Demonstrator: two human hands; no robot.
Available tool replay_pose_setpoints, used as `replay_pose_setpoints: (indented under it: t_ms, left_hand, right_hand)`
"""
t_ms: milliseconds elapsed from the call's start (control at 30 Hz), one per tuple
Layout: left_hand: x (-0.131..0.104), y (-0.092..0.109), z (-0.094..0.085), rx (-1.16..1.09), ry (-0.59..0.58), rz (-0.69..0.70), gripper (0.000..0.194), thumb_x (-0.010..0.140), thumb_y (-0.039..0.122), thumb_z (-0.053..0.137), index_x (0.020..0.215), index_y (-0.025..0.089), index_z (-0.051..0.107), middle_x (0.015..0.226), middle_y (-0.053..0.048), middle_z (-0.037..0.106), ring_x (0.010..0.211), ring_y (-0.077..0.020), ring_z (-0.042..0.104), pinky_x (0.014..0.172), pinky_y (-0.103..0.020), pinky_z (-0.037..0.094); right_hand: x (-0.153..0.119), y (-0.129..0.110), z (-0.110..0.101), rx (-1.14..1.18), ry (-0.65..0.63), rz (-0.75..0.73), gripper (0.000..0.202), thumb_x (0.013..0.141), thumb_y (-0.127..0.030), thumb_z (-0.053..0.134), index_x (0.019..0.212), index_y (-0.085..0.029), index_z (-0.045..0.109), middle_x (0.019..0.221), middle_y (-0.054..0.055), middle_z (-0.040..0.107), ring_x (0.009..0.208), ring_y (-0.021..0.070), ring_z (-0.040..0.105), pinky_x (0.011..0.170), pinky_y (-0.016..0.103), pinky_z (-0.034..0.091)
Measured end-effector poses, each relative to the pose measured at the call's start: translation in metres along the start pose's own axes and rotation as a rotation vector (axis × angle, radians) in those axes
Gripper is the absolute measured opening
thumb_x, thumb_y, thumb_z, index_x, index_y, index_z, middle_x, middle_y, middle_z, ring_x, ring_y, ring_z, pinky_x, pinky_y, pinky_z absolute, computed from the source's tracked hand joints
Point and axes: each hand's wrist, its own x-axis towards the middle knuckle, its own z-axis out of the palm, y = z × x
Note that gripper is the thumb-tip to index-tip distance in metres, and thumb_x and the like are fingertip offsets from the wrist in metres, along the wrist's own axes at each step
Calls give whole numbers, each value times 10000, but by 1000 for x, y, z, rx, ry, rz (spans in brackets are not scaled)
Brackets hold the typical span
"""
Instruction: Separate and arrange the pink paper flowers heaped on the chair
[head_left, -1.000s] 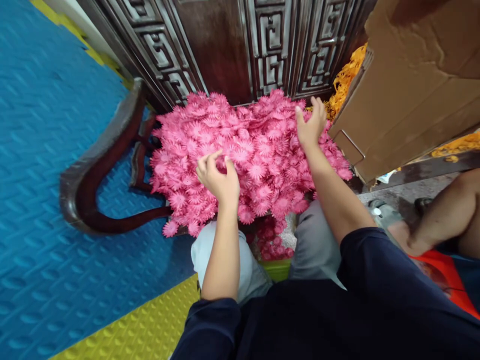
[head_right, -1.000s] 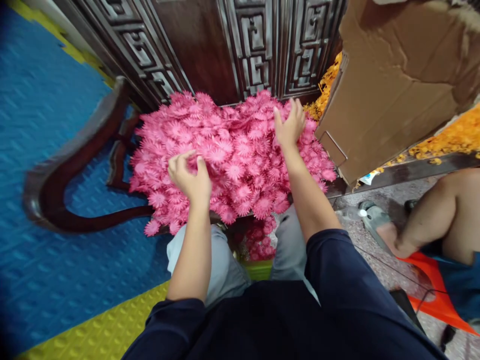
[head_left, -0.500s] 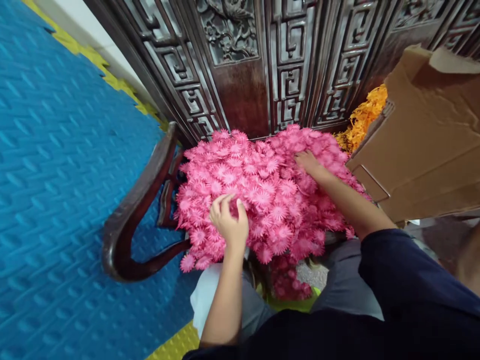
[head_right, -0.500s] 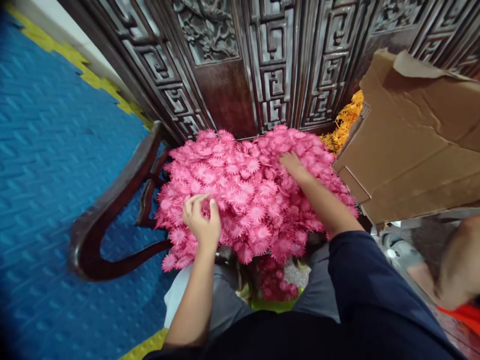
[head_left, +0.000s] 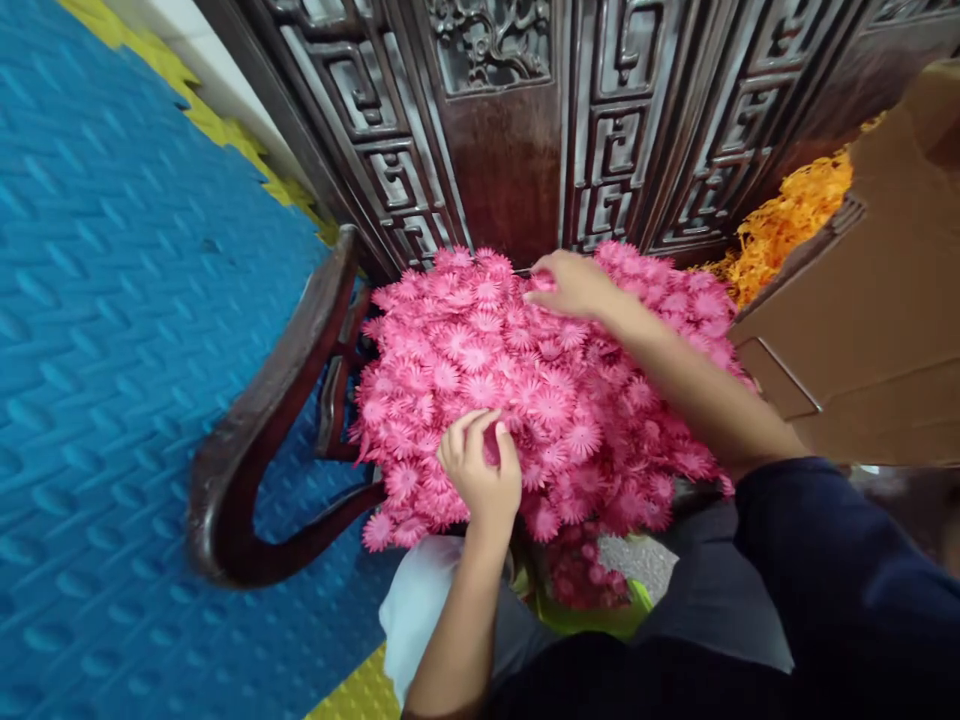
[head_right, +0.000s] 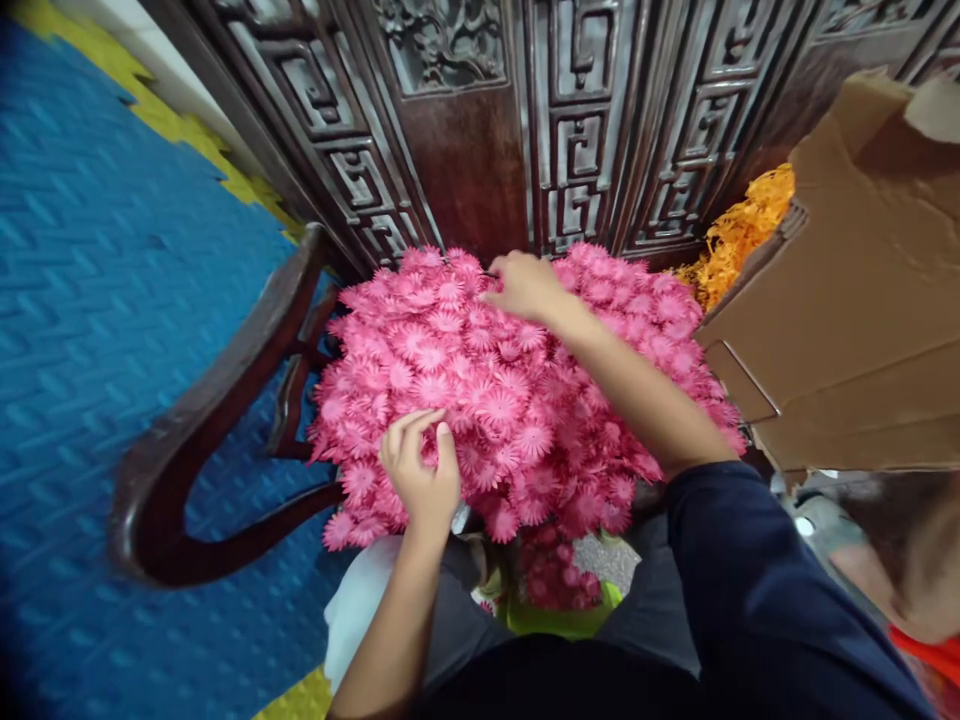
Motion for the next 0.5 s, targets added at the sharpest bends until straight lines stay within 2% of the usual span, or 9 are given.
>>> replay_pose_setpoints:
  t_ms: [100,167,233,300,333,400,500]
  left_hand:
    - [1,0,-1,-18,13,-34,149,852,218,538,912,201,673,948,-85,663,942,-229,591,879,-386,410]
    - [0,0,-1,-39,17,-54,153,856,219,536,914,196,675,950,-85,660,944,-223,588,884,-377,409]
    - [0,0,-2,-62,21,-63,155,859,218,532,912,191,675,946,-80,657,940,-214,585,888,-368,408]
    - [0,0,-3,-83,23,-71,156,860,216,531,913,188,675,945,-72,654,942,-206,582,895,-360,404]
    - [0,0,-4,-93,24,-79,156,860,215,531,914,188,675,946,-69,653,944,-203,580,900,-356,402]
    - [0,0,-5,-108,23,-98,156,861,213,532,920,187,675,952,-66,653,953,-198,576,909,-349,395]
    - [1,0,-8,-126,23,-118,157,863,212,530,916,185,675,948,-65,655,956,-194,577,909,-343,393]
  right_hand:
    - [7,-63,32,35,-15,-133,713,817,-595,520,1314,-83,523,1469,232,378,1355,410,357,1130,547,259]
    - [14,-93,53,78,-27,-216,843,765,-649,553,1413,-126,417,1556,206,226,1446,410,176,1180,570,83]
    - [26,-107,71,106,-109,-212,1041,669,-657,655,1495,-169,253,1595,184,84,1474,408,23,1177,585,10]
    - [38,-107,86,77,-275,-89,1219,590,-556,768,1525,-164,91,1596,199,-19,1467,423,-40,1162,611,35]
    - [43,-105,94,34,-350,-42,1267,564,-499,802,1526,-150,55,1590,218,-39,1464,434,-31,1153,624,64]
    - [49,-96,107,-60,-398,-4,1223,576,-439,804,1519,-117,95,1584,243,-8,1457,449,52,1139,631,134]
    - [49,-88,123,-123,-295,-2,967,678,-316,728,1485,-99,241,1533,261,241,1366,429,347,1097,592,291]
